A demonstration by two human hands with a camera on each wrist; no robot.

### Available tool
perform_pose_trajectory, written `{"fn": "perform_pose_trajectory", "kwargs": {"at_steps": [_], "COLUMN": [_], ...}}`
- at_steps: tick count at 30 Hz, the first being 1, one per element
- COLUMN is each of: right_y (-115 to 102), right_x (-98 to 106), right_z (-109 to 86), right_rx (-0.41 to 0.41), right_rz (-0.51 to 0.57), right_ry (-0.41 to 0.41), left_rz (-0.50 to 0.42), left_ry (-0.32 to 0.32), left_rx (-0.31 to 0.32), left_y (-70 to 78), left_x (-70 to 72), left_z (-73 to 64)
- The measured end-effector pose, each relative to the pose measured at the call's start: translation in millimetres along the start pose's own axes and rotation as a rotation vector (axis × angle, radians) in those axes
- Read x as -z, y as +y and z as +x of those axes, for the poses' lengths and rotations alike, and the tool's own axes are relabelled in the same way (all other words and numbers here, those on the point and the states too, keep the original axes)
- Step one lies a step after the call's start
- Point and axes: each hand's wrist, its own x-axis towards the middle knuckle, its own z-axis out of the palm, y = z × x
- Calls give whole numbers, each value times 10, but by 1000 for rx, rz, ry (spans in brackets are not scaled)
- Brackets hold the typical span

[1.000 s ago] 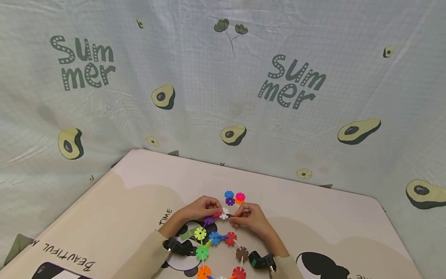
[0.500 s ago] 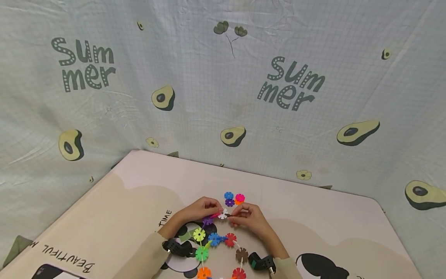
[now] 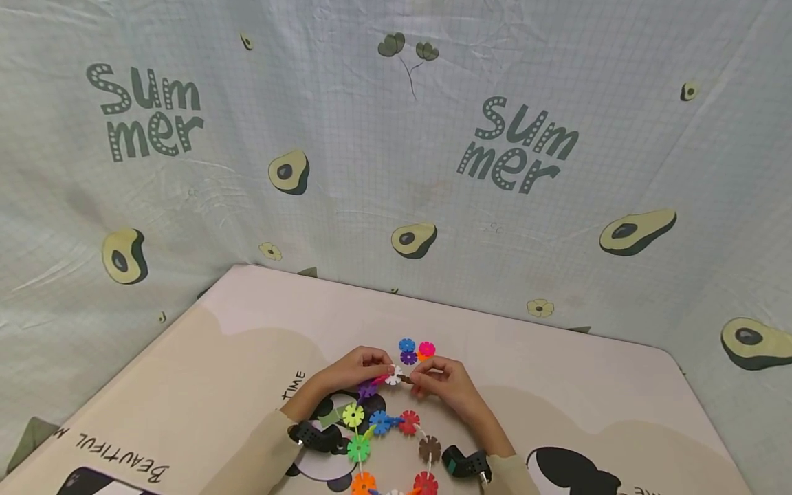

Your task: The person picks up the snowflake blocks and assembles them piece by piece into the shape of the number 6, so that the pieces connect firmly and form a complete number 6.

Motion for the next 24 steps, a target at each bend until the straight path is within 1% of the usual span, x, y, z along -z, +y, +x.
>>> {"fn": "perform_pose_trajectory", "kwargs": {"at_steps": [3,6,10,13,15,19,22,24], "right_y": [4,9,3,-7,-15,-34,-39,-37], "right_x": [14,25,28,27,28,48,78,96], "right_z": [7,15,29,43,53,89,132,163], "right_rx": [-2,-10,-57,-117,-152,-210,-234,-239], "right_rz": [-17,-69,-142,-160,-153,-120,-109,-124], "right_ry": [16,64,203,316,356,382,385,379], "left_rz": [-2,-4,-13,-13,-9,4,9,12], "left_ry": [4,6,6,6,6,14,16,16], "left_rx": [2,-10,-33,-47,-50,-46,-45,-45], "left_y": [-7,-5,-12,-18,-21,-12,-6,-3], "left_x": [5,7,9,14,15,16,14,15], "left_z": [2,1,-7,-22,-31,-37,-33,-32]}}
